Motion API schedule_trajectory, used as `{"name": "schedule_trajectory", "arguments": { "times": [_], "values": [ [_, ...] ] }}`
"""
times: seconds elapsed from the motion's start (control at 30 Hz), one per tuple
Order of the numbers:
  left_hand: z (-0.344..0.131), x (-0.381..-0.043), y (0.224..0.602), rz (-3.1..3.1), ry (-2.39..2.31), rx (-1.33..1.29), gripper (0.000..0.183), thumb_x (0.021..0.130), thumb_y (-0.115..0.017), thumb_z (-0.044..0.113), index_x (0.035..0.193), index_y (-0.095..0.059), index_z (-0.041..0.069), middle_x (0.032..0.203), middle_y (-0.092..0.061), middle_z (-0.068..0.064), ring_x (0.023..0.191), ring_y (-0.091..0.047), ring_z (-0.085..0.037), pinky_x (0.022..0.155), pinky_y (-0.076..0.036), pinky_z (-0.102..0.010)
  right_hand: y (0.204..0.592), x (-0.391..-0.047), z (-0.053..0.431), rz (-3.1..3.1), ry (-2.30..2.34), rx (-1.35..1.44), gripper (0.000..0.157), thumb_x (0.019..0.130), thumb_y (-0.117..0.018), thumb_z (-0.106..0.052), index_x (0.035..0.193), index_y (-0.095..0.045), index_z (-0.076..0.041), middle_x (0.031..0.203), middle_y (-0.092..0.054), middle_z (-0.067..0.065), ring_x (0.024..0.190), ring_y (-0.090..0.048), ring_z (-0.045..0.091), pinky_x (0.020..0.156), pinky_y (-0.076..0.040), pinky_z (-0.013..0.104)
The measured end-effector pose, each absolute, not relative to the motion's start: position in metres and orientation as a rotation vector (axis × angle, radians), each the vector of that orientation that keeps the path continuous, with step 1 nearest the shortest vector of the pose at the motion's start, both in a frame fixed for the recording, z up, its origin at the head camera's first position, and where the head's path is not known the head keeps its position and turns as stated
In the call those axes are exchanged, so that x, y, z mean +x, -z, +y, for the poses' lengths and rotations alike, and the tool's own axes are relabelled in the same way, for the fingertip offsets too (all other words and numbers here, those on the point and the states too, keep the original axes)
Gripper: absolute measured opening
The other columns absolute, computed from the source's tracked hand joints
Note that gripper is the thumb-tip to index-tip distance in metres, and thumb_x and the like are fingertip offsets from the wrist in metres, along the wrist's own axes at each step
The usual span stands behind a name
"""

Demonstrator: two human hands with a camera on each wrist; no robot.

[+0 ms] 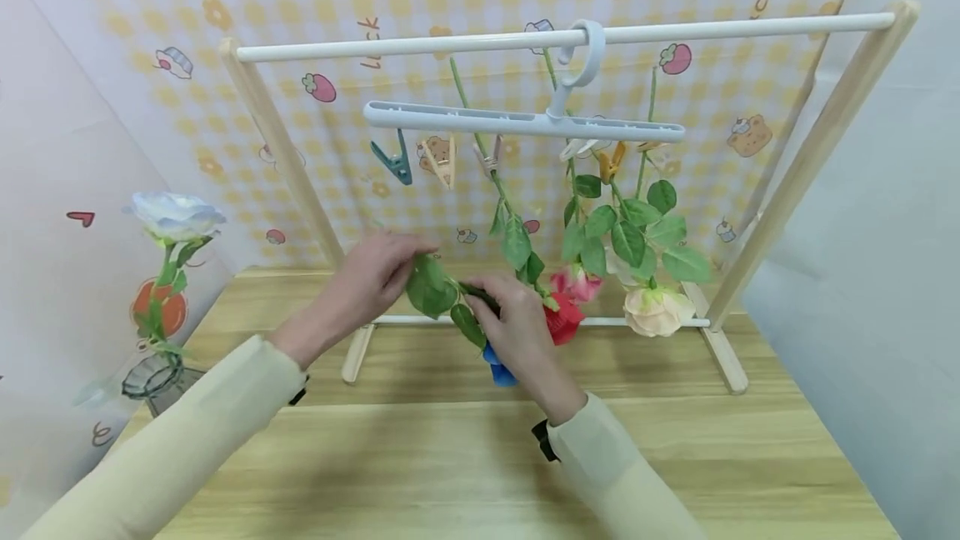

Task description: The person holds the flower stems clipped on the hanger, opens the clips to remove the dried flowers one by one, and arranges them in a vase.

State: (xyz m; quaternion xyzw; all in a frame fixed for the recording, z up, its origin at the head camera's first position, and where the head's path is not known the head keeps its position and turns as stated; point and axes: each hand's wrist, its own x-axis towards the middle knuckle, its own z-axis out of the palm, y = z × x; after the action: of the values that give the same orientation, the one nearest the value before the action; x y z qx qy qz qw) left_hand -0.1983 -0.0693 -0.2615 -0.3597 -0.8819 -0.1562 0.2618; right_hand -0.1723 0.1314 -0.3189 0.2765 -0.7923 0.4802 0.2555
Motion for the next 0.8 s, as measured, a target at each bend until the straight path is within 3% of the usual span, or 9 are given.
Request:
{"name": "schedule_trajectory", "arguments": {
  "times": [0.17, 0.33, 0.63, 0.8],
  "values": [
    [-0.088, -0.176, 0.278, -2.38, 0.347, -1.02, 0.024, 0.08, -0.071, -0.001, 0.102, -0.069, 0.008, 0.098, -0.07, -0.005, 0.089, -0.066, -0.02, 0.077, -0.054, -0.031, 0.322, -0.164, 0.132, -2.185, -1.249, 0.864, 0.019, 0.083, -0.069, -0.001, 0.101, -0.071, -0.007, 0.097, -0.07, 0.006, 0.09, -0.066, 0.018, 0.072, -0.055, 0.029],
    [-0.096, -0.163, 0.291, -2.319, 0.309, -0.999, 0.016, 0.08, -0.073, 0.008, 0.094, -0.07, 0.014, 0.09, -0.069, 0.002, 0.078, -0.067, -0.013, 0.063, -0.054, -0.024, 0.322, -0.157, 0.133, -2.219, -1.152, 0.956, 0.018, 0.083, -0.069, -0.003, 0.1, -0.071, -0.007, 0.094, -0.069, 0.004, 0.086, -0.066, 0.015, 0.07, -0.054, 0.026],
    [-0.119, -0.152, 0.315, -2.242, 0.435, -0.948, 0.019, 0.078, -0.074, 0.004, 0.093, -0.068, 0.014, 0.089, -0.068, 0.003, 0.075, -0.066, -0.011, 0.061, -0.054, -0.025, 0.315, -0.154, 0.15, -1.944, -1.07, 0.909, 0.014, 0.08, -0.07, 0.003, 0.094, -0.071, -0.001, 0.085, -0.071, 0.008, 0.074, -0.066, 0.014, 0.069, -0.053, 0.018],
    [-0.132, -0.146, 0.324, -2.213, 0.545, -0.895, 0.023, 0.076, -0.074, -0.001, 0.094, -0.069, 0.012, 0.088, -0.069, 0.002, 0.076, -0.066, -0.011, 0.062, -0.054, -0.025, 0.309, -0.165, 0.172, -1.707, -1.128, 0.699, 0.012, 0.082, -0.067, 0.005, 0.093, -0.069, 0.007, 0.086, -0.068, 0.018, 0.081, -0.062, 0.004, 0.074, -0.048, 0.01]
  ]
}}
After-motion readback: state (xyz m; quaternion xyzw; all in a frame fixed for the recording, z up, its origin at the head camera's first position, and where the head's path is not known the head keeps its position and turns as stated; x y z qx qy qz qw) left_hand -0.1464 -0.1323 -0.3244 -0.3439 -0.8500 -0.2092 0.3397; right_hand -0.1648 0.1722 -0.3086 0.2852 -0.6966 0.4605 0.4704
